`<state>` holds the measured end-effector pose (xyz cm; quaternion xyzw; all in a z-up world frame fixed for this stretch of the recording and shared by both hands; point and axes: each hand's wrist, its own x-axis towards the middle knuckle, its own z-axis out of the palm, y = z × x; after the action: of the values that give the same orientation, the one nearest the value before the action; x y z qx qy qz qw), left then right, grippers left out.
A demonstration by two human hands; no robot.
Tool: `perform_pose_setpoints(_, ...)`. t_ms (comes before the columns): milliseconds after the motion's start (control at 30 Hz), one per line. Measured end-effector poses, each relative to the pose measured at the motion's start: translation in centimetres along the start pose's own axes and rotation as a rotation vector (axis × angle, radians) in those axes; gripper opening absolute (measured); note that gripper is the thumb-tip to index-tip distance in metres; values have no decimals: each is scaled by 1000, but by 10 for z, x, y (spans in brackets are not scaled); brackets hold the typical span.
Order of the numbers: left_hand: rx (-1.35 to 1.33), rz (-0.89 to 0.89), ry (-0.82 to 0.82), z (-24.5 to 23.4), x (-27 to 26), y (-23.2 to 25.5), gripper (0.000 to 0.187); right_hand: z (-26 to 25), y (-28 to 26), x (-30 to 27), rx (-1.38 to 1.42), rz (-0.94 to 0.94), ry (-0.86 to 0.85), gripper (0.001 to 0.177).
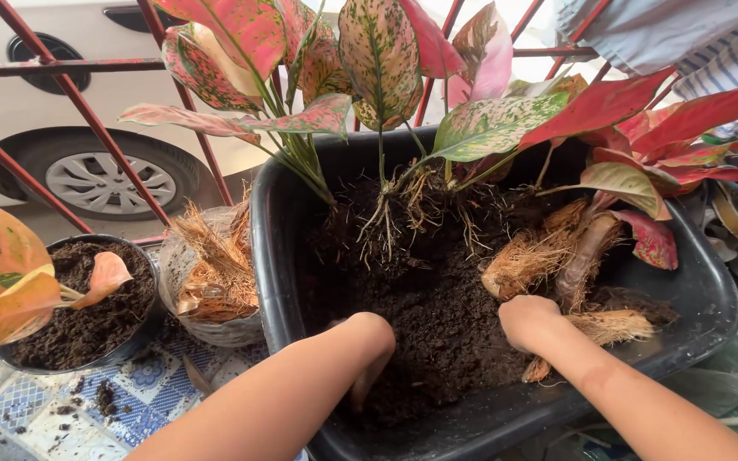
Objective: Planting a small houseplant into a pot using soil and coconut husks.
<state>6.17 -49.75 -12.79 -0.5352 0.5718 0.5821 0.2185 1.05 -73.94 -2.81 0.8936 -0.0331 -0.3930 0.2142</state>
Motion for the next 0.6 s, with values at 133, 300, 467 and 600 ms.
perform_pose_setpoints(133,-39,6,-49,-4,5,7,87,39,-8,64,3,-10,-283,21)
perform_pose_setpoints(300,-92,39,-120,-5,-4,10,88,5,-72,24,328,-250,-246,14)
perform_pose_setpoints(467,-136,46,72,-1,-47,19,86,3,-111,6,1142,-256,-561,11)
perform_pose_setpoints(600,-142,-97,233,-6,-40,-3,83,-27,-115,-16,1313,-299,-547,9)
